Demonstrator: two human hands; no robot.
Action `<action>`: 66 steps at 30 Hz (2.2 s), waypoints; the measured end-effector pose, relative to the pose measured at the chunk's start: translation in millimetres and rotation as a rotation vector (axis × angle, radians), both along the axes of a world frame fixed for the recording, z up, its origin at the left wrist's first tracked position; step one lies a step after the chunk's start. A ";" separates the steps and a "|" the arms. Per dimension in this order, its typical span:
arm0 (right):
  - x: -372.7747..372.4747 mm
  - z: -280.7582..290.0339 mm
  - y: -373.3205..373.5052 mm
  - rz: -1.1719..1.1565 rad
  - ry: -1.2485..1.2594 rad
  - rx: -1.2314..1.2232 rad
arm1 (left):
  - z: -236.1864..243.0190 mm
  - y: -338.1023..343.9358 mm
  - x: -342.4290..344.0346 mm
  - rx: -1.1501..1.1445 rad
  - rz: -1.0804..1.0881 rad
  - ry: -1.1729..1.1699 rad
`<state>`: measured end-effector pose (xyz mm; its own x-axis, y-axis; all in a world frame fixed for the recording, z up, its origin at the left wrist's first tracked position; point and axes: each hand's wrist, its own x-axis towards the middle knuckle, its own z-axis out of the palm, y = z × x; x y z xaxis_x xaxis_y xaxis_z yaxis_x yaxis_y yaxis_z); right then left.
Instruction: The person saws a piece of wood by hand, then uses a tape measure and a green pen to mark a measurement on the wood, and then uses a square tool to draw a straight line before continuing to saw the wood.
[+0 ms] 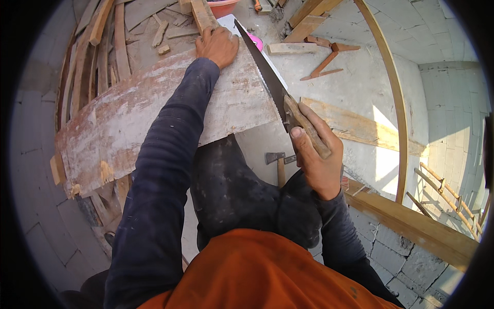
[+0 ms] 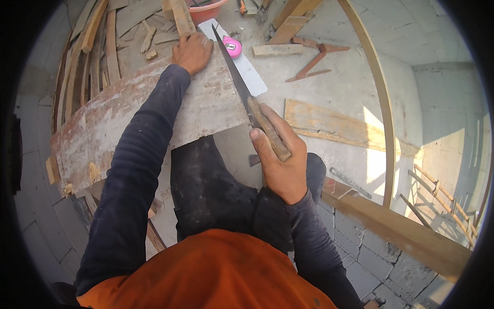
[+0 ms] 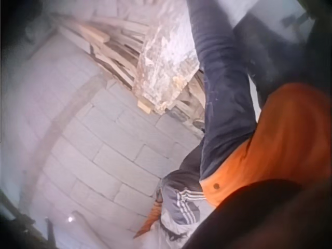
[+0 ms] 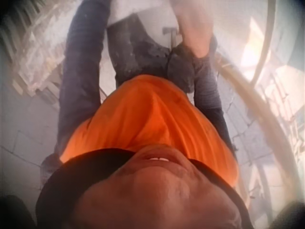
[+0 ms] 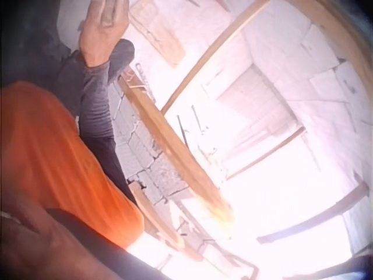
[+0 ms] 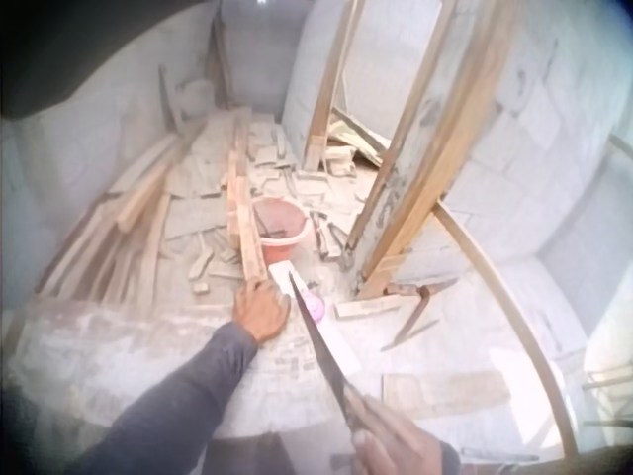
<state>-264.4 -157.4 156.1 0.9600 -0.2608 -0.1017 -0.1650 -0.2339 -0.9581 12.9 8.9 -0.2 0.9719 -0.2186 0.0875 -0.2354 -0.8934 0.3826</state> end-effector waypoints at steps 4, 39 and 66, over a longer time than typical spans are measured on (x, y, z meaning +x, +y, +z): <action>71.6 -22.6 -1.9 0.064 -0.006 -0.081 | -5.1 -11.1 -2.6 -0.006 -0.032 0.010; 33.7 -8.4 2.8 0.041 -0.018 -0.035 | 2.5 0.0 0.0 0.042 -0.039 -0.070; 70.2 -31.6 2.2 0.054 -0.047 -0.079 | -4.5 -8.2 -1.9 0.095 -0.068 -0.125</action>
<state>-194.2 -155.2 124.5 0.9761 -0.2138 -0.0375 -0.1056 -0.3164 -0.9427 10.9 0.8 -4.7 0.9375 -0.2962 0.1826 -0.3366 -0.9047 0.2610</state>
